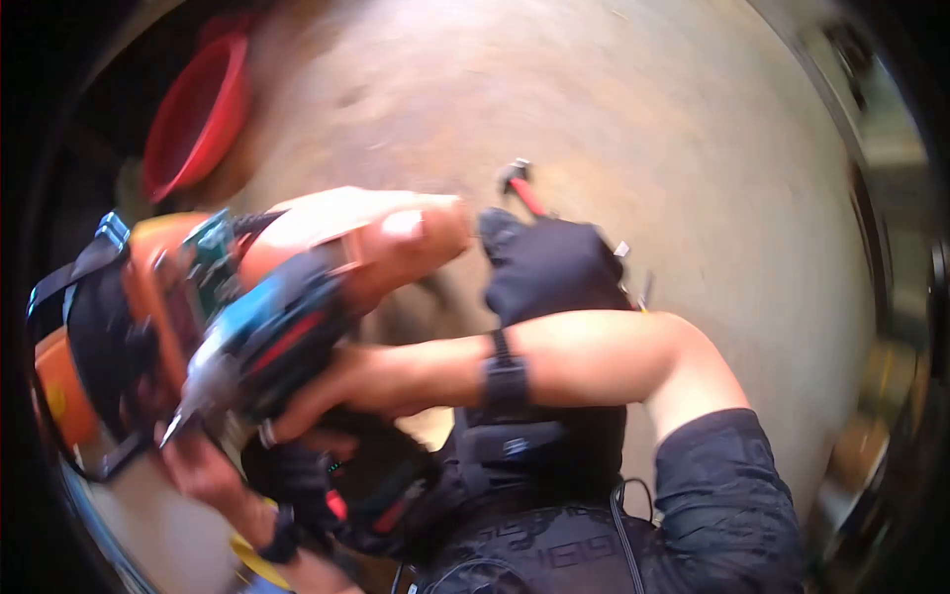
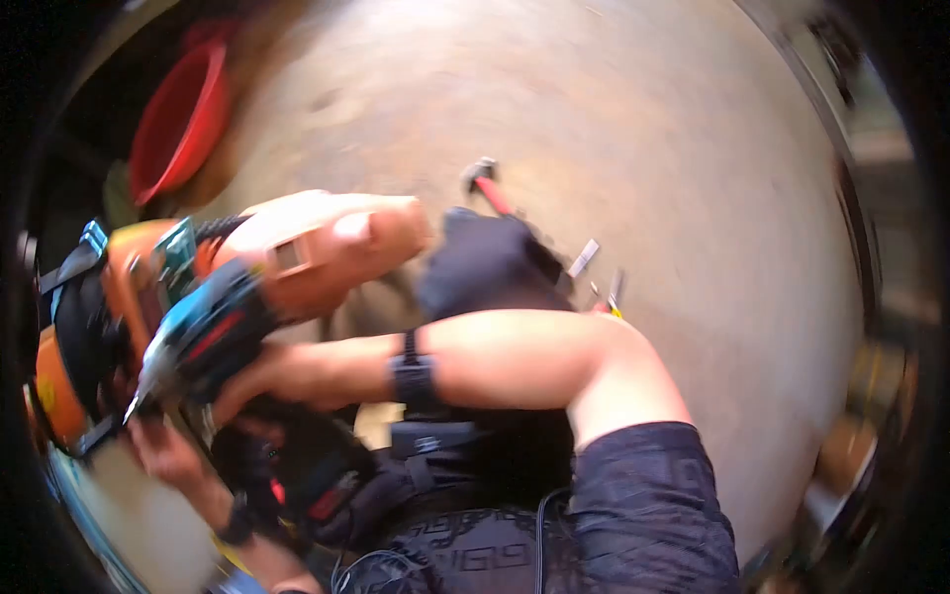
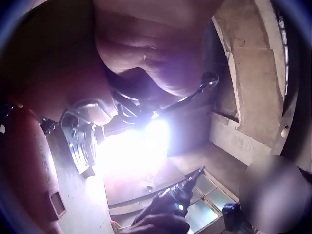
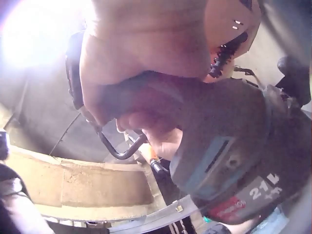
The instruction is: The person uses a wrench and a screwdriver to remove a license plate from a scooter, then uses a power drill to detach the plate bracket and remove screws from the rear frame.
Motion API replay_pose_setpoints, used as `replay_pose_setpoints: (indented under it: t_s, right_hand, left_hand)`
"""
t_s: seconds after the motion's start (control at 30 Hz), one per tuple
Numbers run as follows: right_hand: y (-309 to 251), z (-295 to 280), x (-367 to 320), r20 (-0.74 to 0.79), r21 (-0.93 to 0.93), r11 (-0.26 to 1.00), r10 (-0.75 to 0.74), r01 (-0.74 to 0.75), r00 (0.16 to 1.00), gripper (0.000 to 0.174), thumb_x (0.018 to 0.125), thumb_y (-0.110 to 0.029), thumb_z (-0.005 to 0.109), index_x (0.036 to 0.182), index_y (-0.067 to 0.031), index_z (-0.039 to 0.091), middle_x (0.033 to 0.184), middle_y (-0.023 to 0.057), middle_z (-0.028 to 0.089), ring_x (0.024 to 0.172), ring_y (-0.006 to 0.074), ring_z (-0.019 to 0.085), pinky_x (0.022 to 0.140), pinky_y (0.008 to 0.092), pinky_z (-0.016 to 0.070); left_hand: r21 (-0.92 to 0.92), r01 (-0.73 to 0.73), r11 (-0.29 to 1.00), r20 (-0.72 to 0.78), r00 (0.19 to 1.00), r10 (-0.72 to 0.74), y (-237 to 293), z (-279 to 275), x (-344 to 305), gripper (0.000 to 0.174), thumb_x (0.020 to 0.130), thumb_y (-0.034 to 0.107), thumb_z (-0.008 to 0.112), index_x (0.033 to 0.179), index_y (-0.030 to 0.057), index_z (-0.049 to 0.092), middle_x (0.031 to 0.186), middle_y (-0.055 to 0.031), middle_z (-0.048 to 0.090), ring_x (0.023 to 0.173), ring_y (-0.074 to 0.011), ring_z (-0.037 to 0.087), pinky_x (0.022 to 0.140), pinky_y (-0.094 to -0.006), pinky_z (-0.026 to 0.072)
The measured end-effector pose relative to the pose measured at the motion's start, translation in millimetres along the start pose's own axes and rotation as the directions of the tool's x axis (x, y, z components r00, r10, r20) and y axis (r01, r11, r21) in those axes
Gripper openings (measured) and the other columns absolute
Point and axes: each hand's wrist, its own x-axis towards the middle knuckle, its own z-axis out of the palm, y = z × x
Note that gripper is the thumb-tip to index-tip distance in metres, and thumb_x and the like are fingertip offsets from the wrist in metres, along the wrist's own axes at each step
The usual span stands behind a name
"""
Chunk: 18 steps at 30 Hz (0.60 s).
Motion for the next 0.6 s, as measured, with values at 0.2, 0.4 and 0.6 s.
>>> replay_pose_setpoints:
  t_s: [0.2, 0.4, 0.6]
  right_hand:
    - [20, -7, 21, -0.118, 0.059, 0.975, -0.206, 0.214, 0.971, 0.032, 0.062, 0.007, 0.074, 0.092, -0.0001, 0.069, 0.062, 0.0109, 0.063, 0.045, 0.0194, 0.060, 0.036, 0.0316, 0.0465]
    - [34, -10, 37, -0.010, -0.004, 1.000, -0.026, 0.026, 1.000, 0.023, 0.064, 0.001, 0.078, 0.086, 0.0007, 0.069, 0.059, 0.0125, 0.060, 0.044, 0.0230, 0.060, 0.038, 0.0354, 0.0509]
    - [35, -6, 38, 0.050, -0.070, 0.998, 0.005, -0.002, 0.999, 0.020, 0.066, -0.003, 0.078, 0.084, -0.0017, 0.069, 0.061, 0.0133, 0.062, 0.046, 0.0230, 0.061, 0.041, 0.0344, 0.0522]
  left_hand:
    - [0.145, -0.056, 0.988, -0.471, 0.874, 0.118, 40, 27, -34, 0.027, 0.100, 0.017, 0.047, 0.110, -0.0065, 0.056, 0.105, -0.0157, 0.062, 0.097, -0.0229, 0.061, 0.087, -0.0337, 0.0513]
    - [-0.461, 0.265, 0.847, -0.123, 0.926, -0.357, 97, 62, -11, 0.051, 0.102, 0.049, 0.035, 0.112, 0.0043, 0.058, 0.081, -0.0070, 0.060, 0.070, -0.0212, 0.057, 0.064, -0.0306, 0.0484]
    - [-0.470, 0.188, 0.862, -0.164, 0.941, -0.294, 118, 79, -6, 0.038, 0.102, 0.041, 0.041, 0.102, 0.0090, 0.061, 0.090, -0.0056, 0.067, 0.073, -0.0166, 0.060, 0.064, -0.0279, 0.0483]
